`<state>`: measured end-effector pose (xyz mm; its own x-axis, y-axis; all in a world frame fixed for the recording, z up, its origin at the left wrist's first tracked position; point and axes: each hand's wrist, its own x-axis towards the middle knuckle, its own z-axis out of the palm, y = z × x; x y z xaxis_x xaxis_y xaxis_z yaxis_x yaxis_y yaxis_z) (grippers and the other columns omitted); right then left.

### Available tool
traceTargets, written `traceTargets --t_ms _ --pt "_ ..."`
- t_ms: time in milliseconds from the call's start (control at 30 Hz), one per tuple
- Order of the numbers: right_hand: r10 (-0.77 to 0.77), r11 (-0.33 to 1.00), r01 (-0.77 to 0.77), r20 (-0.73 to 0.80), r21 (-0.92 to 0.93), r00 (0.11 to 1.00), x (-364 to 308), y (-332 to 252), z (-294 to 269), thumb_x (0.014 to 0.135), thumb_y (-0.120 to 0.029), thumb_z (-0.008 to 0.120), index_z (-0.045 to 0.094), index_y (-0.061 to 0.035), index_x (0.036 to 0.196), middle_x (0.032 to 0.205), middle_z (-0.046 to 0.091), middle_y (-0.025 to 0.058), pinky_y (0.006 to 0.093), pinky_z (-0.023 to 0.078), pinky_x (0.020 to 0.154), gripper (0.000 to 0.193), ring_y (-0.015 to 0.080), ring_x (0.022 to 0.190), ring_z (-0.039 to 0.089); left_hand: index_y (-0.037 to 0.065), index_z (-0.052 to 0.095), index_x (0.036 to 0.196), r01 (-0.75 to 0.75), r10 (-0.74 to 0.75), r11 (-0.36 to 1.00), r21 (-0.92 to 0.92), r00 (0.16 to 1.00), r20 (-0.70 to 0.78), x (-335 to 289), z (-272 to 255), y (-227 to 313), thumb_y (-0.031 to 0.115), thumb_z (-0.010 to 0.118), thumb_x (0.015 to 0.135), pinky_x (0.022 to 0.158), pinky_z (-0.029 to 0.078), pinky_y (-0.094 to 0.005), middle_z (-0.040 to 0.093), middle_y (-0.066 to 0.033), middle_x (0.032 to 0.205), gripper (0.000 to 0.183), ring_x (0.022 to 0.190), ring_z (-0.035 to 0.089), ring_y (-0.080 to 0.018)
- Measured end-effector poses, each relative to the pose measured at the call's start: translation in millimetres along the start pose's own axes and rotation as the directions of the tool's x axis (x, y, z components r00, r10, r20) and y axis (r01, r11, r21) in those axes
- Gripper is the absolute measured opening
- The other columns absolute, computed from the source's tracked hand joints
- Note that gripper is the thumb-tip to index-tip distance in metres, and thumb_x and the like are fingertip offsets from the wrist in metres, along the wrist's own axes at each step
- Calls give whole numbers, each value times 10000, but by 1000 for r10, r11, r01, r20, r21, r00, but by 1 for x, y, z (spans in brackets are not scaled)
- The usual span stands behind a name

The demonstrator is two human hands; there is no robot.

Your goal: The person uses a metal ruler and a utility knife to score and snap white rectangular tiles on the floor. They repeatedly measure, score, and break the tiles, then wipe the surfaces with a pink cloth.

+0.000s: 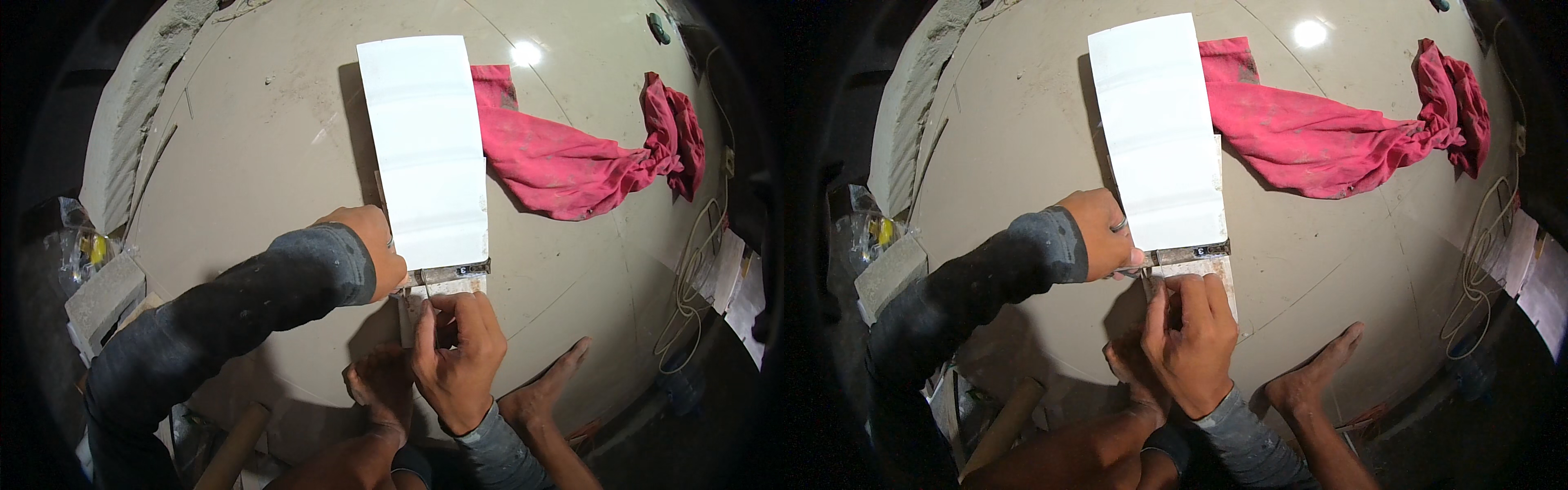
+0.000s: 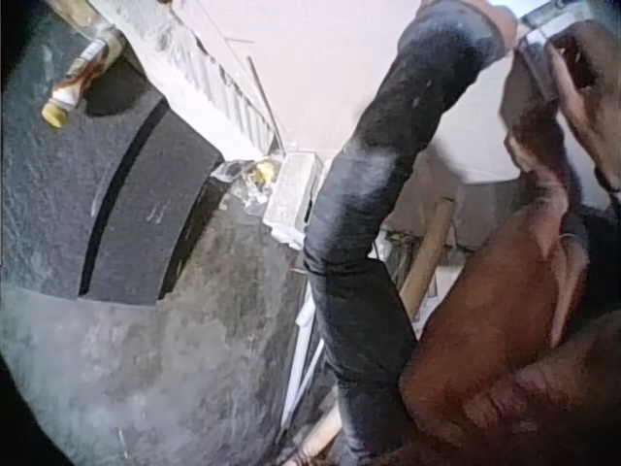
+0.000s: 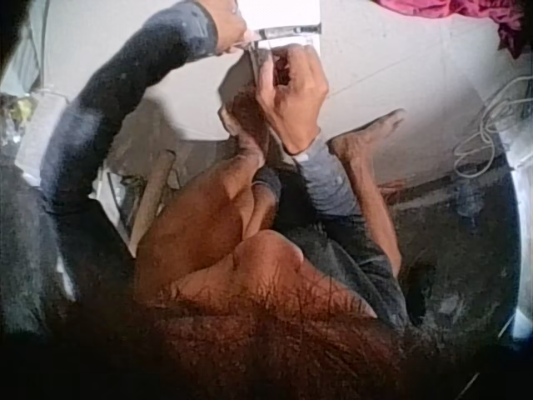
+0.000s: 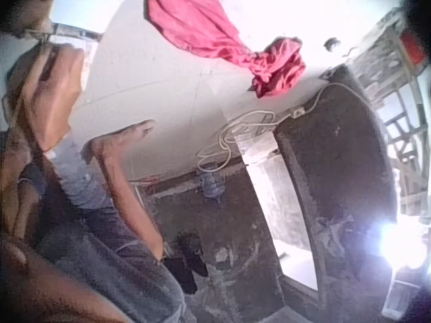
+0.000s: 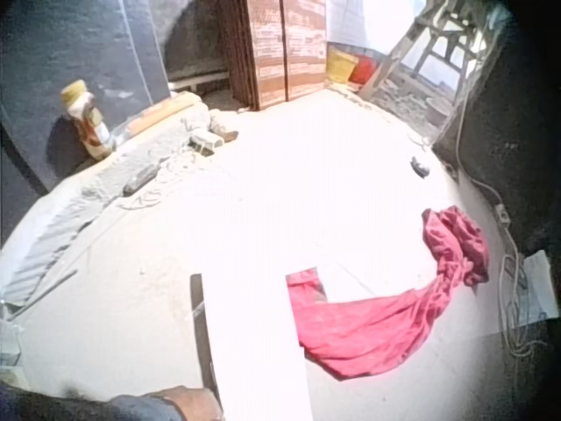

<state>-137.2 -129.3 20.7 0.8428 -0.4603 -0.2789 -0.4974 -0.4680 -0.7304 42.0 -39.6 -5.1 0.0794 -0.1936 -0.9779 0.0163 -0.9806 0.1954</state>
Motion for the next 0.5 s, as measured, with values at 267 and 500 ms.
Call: traceTargets --t_ms 267,500 --pt "-23 1000 23 -2 -14 1000 0 0 2 876 43 731 657 30 923 795 609 118 295 505 546 88 185 613 644 -55 759 1081 14 -14 1000 10 1000 -2 2 1 -1 212 722 993 779 602 -343 792 -135 886 284 798 771 -169" --pt "52 998 -53 31 24 998 -1 -5 1 880 31 720 639 12 963 841 580 149 395 499 590 118 301 674 619 -47 763 1095 9 -8 1000 5 1000 -2 3 2 -2 220 721 993 784 593 -344 793 -130 888 289 772 756 -171"
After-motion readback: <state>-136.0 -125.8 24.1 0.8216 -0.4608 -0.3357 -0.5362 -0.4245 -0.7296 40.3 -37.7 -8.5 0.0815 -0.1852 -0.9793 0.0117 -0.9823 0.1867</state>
